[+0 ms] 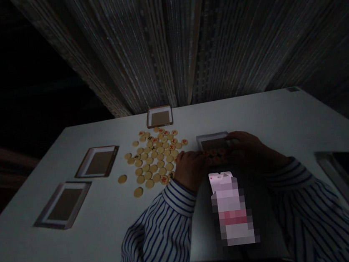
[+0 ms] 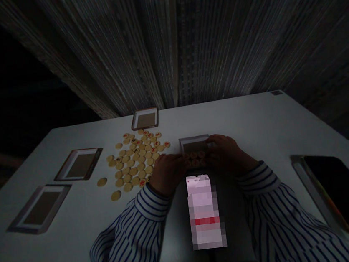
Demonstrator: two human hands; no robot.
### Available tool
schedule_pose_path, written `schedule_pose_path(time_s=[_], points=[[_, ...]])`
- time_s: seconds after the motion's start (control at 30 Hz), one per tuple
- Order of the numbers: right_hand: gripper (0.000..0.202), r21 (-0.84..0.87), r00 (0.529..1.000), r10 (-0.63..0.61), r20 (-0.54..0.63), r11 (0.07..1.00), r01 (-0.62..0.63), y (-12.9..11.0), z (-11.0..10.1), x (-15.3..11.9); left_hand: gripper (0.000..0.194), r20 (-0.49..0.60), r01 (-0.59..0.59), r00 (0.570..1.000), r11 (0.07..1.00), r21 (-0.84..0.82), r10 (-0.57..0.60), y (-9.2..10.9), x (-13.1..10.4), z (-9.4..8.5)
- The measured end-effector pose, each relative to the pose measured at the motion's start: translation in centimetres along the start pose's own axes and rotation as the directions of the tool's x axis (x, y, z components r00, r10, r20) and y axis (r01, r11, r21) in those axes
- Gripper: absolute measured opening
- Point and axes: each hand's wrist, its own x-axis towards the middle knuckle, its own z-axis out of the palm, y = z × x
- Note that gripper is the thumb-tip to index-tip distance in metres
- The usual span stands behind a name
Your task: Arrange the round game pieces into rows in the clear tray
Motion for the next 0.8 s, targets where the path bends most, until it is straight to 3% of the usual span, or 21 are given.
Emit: schedule_pose_path(time_s=[0.33, 0.8], points=[[0.019, -0.060, 0.997, 0.041, -0.060, 0.997, -0.044, -0.9, -0.4, 0.4, 0.025, 0.027, 0.011, 1.000, 1.000, -0.011, -0.010, 0.3, 0.1, -0.3], [0.017, -0.094, 0.997, 0.065, -0.029, 0.993, -0.068, -1.0, 0.3, 0.3, 0.025, -0.017, -0.003, 1.000, 1.000, 0.001, 0.003, 0.1, 0.0, 0.1]])
